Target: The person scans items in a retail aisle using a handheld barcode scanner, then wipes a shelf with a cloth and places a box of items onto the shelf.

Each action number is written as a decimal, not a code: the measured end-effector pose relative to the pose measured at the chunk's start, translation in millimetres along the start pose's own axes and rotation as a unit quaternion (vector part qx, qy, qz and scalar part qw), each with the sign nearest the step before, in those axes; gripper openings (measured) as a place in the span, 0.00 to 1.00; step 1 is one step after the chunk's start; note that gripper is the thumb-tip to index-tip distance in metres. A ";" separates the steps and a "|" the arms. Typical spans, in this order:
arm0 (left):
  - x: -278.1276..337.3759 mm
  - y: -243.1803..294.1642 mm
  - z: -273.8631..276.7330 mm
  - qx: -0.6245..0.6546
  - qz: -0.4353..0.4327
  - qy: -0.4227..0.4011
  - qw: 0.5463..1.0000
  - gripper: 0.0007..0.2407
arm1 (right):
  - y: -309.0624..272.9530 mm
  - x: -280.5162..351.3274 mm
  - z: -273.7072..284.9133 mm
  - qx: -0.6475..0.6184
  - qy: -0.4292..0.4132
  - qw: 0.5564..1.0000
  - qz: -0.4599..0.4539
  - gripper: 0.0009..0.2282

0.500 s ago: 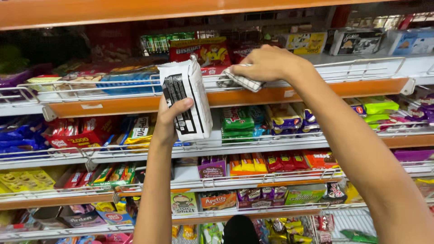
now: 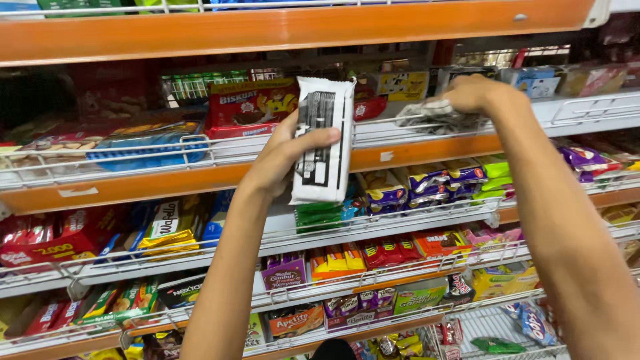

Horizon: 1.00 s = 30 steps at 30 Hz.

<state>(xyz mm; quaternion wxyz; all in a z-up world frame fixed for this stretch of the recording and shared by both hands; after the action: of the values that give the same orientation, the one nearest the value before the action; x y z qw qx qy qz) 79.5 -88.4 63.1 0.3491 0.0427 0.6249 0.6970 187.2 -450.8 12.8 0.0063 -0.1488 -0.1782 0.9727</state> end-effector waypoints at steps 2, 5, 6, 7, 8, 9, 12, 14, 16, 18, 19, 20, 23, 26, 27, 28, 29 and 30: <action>-22.7 -16.3 -19.3 0.019 0.122 -0.050 0.991 0.26 | -26.5 -9.6 -15.5 -0.017 -0.036 0.999 0.008 0.37; -47.1 -17.2 -39.5 -0.016 0.129 -0.114 0.985 0.27 | -37.2 -15.3 -25.6 -0.009 -0.059 0.998 0.036 0.40; -51.5 -19.8 -41.3 -0.018 0.127 -0.118 0.985 0.27 | -31.0 -18.4 -28.4 0.006 -0.073 0.997 0.037 0.41; -53.9 -24.0 -43.4 -0.037 0.129 -0.128 0.983 0.26 | -16.1 -19.3 -22.6 0.005 -0.068 0.997 0.033 0.41; -55.5 -27.7 -44.5 -0.056 0.131 -0.139 0.980 0.25 | 7.3 -16.4 -17.0 0.000 -0.086 0.996 0.009 0.42; -55.7 -31.3 -45.3 -0.055 0.129 -0.142 0.980 0.25 | 24.8 -13.9 -16.6 -0.003 -0.107 0.994 -0.016 0.43; -58.3 -39.6 -40.6 -0.115 0.134 -0.107 0.979 0.25 | 46.0 -4.0 -1.9 0.012 -0.049 0.996 -0.076 0.44; -62.6 -38.5 -53.1 -0.030 0.142 -0.157 0.977 0.27 | 20.7 -3.6 -3.6 -0.004 -0.041 0.997 -0.071 0.42; -76.8 -37.5 -67.3 -0.016 0.138 -0.164 0.977 0.27 | -12.7 2.4 -15.1 -0.069 -0.047 0.996 -0.011 0.39; -83.4 -48.0 -84.0 0.008 0.140 -0.166 0.976 0.28 | -15.7 8.8 -21.8 -0.057 -0.049 0.997 0.014 0.39; -89.3 -45.9 -96.9 0.017 0.104 -0.167 0.980 0.28 | -14.6 4.6 -21.2 -0.042 -0.045 0.997 0.044 0.39; -95.7 -41.8 -108.9 0.027 0.068 -0.168 0.983 0.29 | 0.6 -0.7 -17.9 -0.041 -0.042 0.997 0.040 0.39; -108.8 -57.2 -134.4 0.069 0.097 -0.148 0.982 0.30 | 96.1 -0.8 -8.6 -0.042 -0.044 0.996 -0.066 0.36; -116.2 -63.9 -156.3 0.097 0.061 -0.153 0.982 0.31 | 151.3 0.9 -7.4 -0.057 -0.048 0.988 -0.138 0.37; -119.4 -63.2 -161.7 0.097 0.056 -0.160 0.981 0.31 | 157.0 -0.5 -1.8 -0.039 -0.051 0.988 -0.139 0.37; -121.7 -63.0 -159.5 0.057 0.040 -0.127 0.989 0.32 | 152.8 -10.2 -0.3 -0.021 -0.059 0.989 -0.137 0.36; -121.8 -64.9 -158.0 0.020 0.029 -0.093 0.995 0.32 | 145.3 -20.6 -6.9 -0.002 -0.073 0.988 -0.137 0.36; -122.6 -65.6 -161.1 0.024 0.028 -0.099 0.994 0.32 | 139.0 -28.8 -18.2 -0.059 -0.104 0.980 -0.158 0.33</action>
<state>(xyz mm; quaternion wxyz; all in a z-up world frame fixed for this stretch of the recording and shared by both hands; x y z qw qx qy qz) 120.3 -291.8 15.4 0.3884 0.1373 0.6021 0.6839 225.7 -576.6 -43.6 0.1326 -0.0169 -0.2566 0.9572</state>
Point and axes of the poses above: each hand's wrist, its own x-axis away from the middle knuckle, its own z-axis out of the back of the hand, y = z × x, the point moved 9 cm from there along -x, towards the middle knuckle, and after that the axes turned 6 degrees about z, right-handed, at the moved point
